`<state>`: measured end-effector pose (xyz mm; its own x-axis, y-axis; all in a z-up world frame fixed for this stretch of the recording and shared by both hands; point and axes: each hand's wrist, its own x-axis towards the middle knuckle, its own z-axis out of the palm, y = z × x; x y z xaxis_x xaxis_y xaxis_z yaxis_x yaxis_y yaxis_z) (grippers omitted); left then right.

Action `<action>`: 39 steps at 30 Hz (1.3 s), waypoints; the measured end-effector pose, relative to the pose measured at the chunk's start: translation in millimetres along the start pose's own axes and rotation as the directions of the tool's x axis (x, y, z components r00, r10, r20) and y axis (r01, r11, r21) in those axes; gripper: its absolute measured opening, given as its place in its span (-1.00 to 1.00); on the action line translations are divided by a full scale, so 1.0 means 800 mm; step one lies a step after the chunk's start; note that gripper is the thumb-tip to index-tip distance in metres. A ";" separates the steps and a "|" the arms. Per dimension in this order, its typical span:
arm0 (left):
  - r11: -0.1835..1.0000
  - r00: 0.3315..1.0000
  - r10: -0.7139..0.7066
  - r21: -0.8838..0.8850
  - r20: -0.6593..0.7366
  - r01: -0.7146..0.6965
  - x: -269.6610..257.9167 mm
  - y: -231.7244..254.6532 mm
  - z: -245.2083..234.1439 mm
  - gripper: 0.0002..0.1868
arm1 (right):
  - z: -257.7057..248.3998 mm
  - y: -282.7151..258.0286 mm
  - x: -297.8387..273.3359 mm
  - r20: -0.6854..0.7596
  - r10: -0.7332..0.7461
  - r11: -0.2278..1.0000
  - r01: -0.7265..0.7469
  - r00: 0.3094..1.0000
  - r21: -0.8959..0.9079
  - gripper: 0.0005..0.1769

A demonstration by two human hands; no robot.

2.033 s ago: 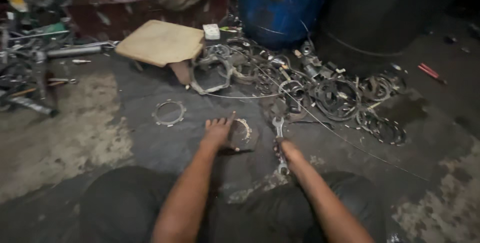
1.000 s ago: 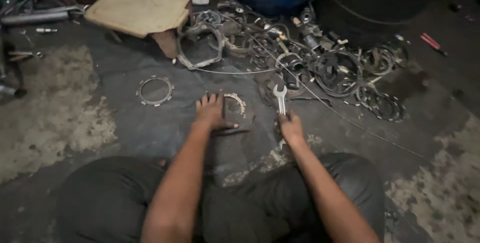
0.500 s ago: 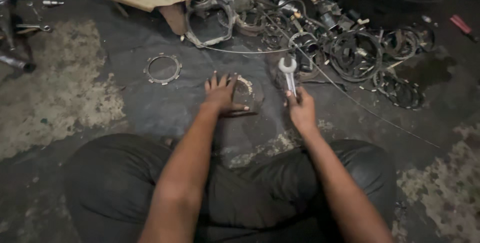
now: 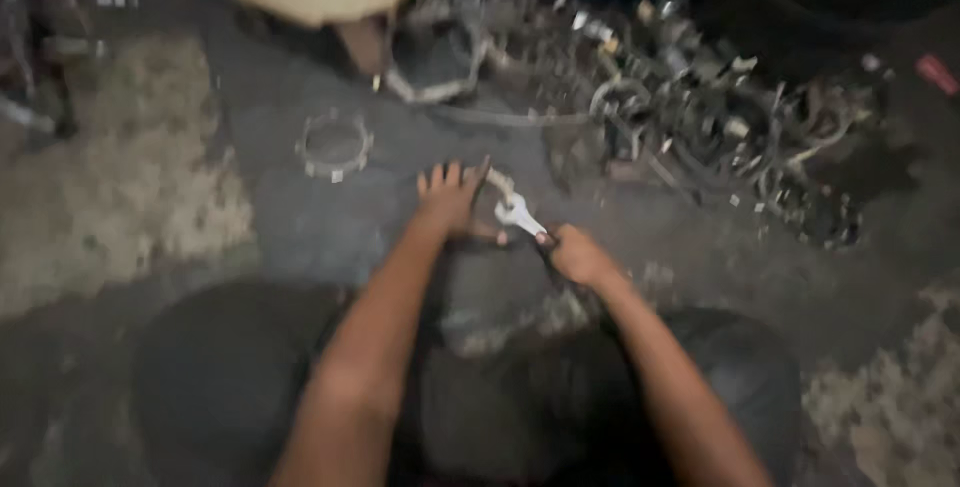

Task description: The person sits on the floor and uses a wrench to scrape and clean a circular metal part. They repeatedly strike and scrape the surface of the part to remove debris while holding it steady with their other hand.

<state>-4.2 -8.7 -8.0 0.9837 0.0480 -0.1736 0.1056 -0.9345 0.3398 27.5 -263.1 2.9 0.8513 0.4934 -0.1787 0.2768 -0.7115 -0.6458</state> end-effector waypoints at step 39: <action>0.997 0.998 0.024 0.067 0.061 -0.028 0.015 -0.016 0.019 0.66 | 0.048 -0.030 -0.043 -0.158 0.005 0.998 -0.013 0.987 -0.054 -0.69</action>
<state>4.3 -1.2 -28.6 0.9752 0.0043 -0.2214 0.0682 -0.9571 0.2818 -25.5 -243.8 -4.2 0.9123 0.4048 -0.0625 0.2888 -0.7439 -0.6027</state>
